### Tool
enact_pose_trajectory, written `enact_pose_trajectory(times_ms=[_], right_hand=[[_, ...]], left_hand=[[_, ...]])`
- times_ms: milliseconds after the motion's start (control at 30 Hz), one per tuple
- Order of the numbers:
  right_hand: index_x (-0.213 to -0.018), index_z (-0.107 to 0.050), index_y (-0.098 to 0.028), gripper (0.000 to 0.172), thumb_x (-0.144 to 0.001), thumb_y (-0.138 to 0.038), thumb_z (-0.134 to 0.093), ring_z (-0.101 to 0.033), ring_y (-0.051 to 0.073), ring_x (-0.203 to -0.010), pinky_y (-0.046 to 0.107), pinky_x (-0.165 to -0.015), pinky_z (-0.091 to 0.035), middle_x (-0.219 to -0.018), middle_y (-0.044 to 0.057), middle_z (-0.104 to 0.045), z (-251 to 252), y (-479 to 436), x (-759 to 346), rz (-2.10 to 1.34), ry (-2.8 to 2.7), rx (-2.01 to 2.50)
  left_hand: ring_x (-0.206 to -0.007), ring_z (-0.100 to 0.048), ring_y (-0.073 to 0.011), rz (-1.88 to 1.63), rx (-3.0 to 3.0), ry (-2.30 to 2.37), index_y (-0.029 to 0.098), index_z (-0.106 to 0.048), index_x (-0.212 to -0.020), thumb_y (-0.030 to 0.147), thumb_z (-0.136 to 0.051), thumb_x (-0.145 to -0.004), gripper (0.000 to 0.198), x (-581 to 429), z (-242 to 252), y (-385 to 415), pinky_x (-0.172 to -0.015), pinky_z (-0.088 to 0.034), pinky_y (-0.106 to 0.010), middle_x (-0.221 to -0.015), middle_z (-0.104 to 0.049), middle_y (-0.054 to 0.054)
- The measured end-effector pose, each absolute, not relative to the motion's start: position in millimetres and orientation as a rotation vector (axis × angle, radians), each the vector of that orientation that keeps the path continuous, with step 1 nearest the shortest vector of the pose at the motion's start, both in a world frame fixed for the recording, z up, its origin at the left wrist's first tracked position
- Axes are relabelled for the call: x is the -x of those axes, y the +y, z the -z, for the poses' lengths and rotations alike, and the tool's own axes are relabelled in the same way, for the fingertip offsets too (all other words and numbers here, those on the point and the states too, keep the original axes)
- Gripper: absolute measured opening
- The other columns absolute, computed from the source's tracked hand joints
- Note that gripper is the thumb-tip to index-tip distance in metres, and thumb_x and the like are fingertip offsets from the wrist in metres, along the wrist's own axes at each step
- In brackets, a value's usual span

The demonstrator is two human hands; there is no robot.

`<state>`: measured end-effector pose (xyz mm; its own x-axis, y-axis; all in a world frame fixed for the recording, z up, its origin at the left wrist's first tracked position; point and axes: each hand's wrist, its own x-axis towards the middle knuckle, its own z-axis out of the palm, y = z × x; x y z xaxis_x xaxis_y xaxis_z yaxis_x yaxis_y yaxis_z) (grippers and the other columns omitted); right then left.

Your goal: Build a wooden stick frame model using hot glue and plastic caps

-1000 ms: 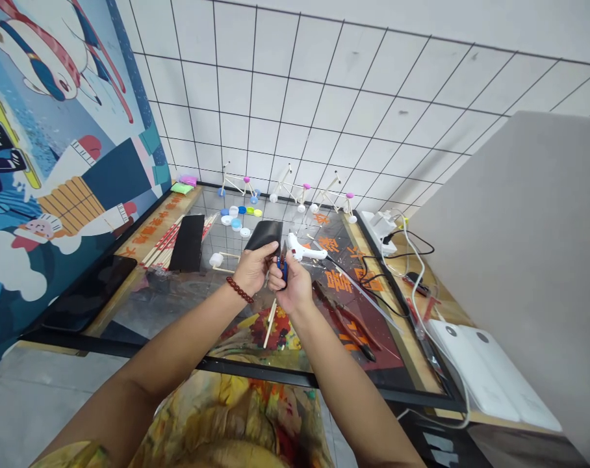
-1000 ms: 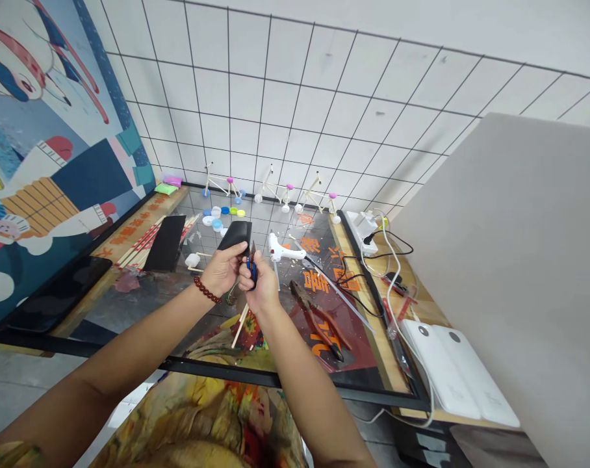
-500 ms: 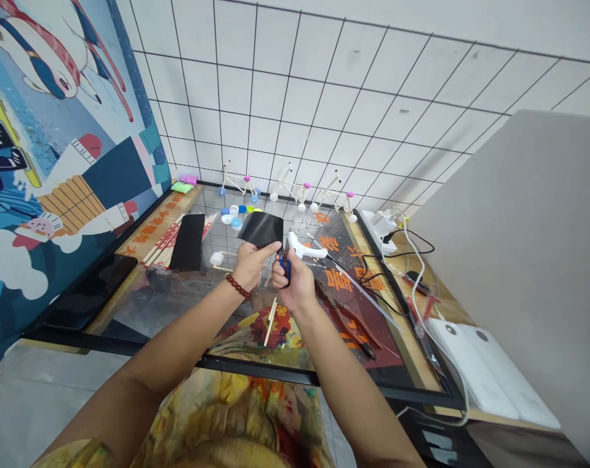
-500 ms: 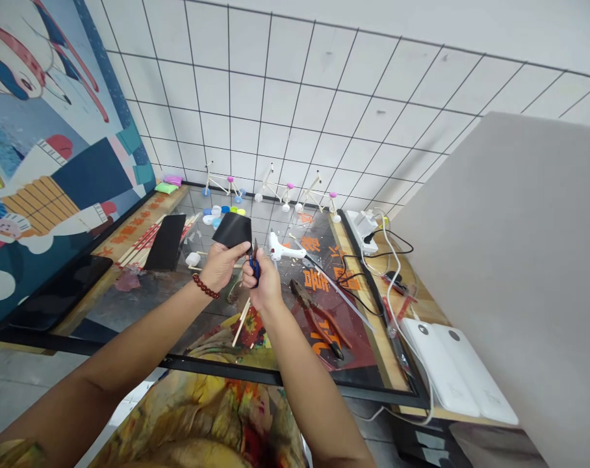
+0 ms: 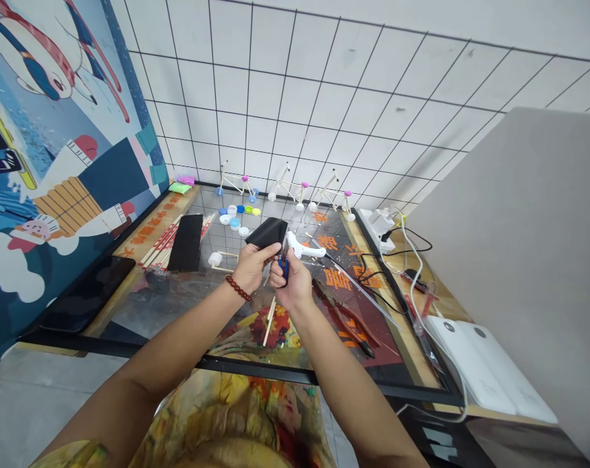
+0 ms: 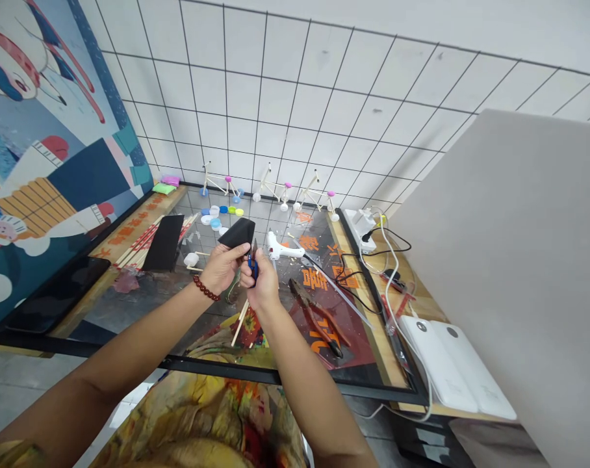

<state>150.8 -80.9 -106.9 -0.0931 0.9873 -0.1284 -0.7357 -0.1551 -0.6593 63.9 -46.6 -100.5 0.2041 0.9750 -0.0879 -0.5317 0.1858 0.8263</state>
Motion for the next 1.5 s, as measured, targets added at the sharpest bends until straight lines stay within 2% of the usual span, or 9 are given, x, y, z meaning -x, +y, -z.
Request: enact_pose_trajectory(times_ms=[300, 567, 733, 900, 1100, 1500], right_hand=[[-0.069, -0.053, -0.016, 0.042, -0.09, -0.051, -0.049, -0.021, 0.002, -0.03, 0.014, -0.033, -0.016, -0.042, -0.009, -0.038, 107.7, -80.6, -148.1, -1.618, -0.492, 0.66], [-0.071, -0.053, -0.017, 0.041, -0.091, -0.052, -0.047, -0.021, 0.003, -0.03, 0.015, -0.033, -0.017, -0.042, -0.009, -0.037, 107.2, -81.4, -147.9, -1.644, -0.479, 0.65], [-0.071, -0.053, -0.016, 0.043, -0.094, -0.05, -0.042, -0.021, 0.003, -0.03, 0.015, -0.033, -0.017, -0.042, -0.008, -0.038, 105.7, -81.9, -148.2, -1.658, -0.458, 0.652], [-0.069, -0.052, -0.017, 0.042, -0.095, -0.048, -0.041, -0.019, 0.003, -0.031, 0.015, -0.033, -0.016, -0.042, -0.008, -0.039, 106.4, -81.1, -147.7, -1.664, -0.448, 0.642], [-0.07, -0.053, -0.016, 0.041, -0.093, -0.049, -0.045, -0.02, 0.003, -0.032, 0.014, -0.033, -0.017, -0.042, -0.008, -0.039, 105.1, -82.3, -146.2, -1.648, -0.478, 0.629], [-0.068, -0.052, -0.017, 0.036, -0.093, -0.042, -0.046, -0.02, 0.003, -0.031, 0.015, -0.033, -0.019, -0.043, -0.008, -0.037, 109.9, -81.0, -149.4, -1.721, -0.459, 0.575]], left_hand=[[-0.036, -0.051, -0.0077, -1.215, -0.726, 0.73, 0.011, -0.06, -0.065, 0.029, -0.082, -0.057, 0.029, -65.3, 98.2, -48.1, -0.036, -0.038, -0.019, -0.05, -0.058, 0.002], [-0.03, -0.048, -0.0098, -1.159, -0.74, 0.743, 0.013, -0.057, -0.067, 0.039, -0.081, -0.059, 0.037, -66.2, 98.3, -50.6, -0.027, -0.034, -0.02, -0.05, -0.056, 0.004], [-0.034, -0.052, -0.0094, -1.216, -0.69, 0.7, 0.013, -0.057, -0.066, 0.04, -0.08, -0.061, 0.036, -66.6, 97.0, -50.5, -0.031, -0.038, -0.019, -0.052, -0.059, 0.002], [-0.027, -0.048, -0.0129, -1.096, -0.748, 0.738, 0.015, -0.053, -0.061, 0.039, -0.081, -0.057, 0.037, -65.3, 98.0, -52.5, -0.026, -0.035, -0.021, -0.041, -0.055, 0.002], [-0.021, -0.04, -0.0131, -1.002, -0.651, 0.754, 0.016, -0.048, -0.054, 0.042, -0.077, -0.061, 0.039, -66.2, 94.3, -54.4, -0.024, -0.03, -0.022, -0.034, -0.051, 0.0], [-0.023, -0.042, -0.0142, -0.896, -0.658, 0.726, 0.015, -0.051, -0.053, 0.046, -0.074, -0.067, 0.041, -63.9, 103.9, -46.6, -0.026, -0.033, -0.023, -0.034, -0.052, -0.002]])
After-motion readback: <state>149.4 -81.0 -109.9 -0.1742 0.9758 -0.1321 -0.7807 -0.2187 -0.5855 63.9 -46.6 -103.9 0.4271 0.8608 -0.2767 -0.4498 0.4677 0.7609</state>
